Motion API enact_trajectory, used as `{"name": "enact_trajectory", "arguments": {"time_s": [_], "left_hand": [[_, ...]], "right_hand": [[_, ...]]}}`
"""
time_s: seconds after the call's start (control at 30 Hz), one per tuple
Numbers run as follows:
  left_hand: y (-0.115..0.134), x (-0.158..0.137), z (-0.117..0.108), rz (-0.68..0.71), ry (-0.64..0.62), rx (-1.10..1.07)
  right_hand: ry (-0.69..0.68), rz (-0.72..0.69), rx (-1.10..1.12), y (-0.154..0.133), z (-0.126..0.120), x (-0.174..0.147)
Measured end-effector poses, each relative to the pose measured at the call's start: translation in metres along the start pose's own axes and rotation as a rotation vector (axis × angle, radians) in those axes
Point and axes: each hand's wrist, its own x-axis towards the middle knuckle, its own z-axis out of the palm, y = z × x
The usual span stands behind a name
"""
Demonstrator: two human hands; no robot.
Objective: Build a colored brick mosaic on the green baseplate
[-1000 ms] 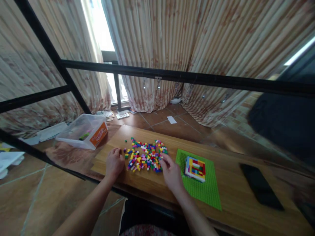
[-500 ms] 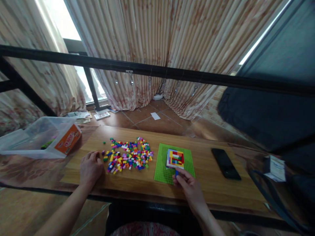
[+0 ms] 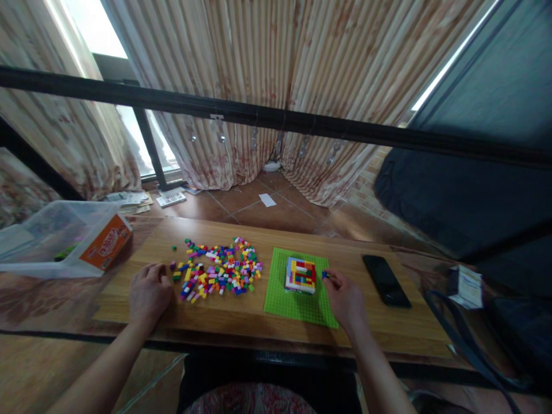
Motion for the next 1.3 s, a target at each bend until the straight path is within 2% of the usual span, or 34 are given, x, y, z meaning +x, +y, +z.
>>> {"name": "enact_trajectory", "arguments": {"time_s": [0.17, 0.4, 0.6, 0.8, 1.07, 1.3], "left_hand": [[0.004, -0.001, -0.004, -0.026, -0.01, 0.0], [0.003, -0.001, -0.003, -0.013, 0.002, -0.006], [0.003, -0.001, -0.002, -0.022, 0.003, -0.01], [0.003, -0.001, -0.003, -0.009, -0.002, -0.032], [0.004, -0.002, -0.003, -0.017, 0.003, -0.008], [0.004, -0.003, -0.003, -0.025, 0.001, -0.015]], "right_hand": [[0.009, -0.043, -0.027, 0.004, 0.001, 0.006], [-0.007, -0.05, 0.001, -0.007, 0.003, 0.008], [-0.055, -0.025, -0.162, -0.017, 0.013, 0.013], [-0.047, -0.006, -0.397, -0.029, 0.02, 0.01], [-0.074, 0.043, -0.525, -0.048, 0.023, 0.003], [-0.078, 0.088, -0.591, -0.053, 0.023, 0.002]]}}
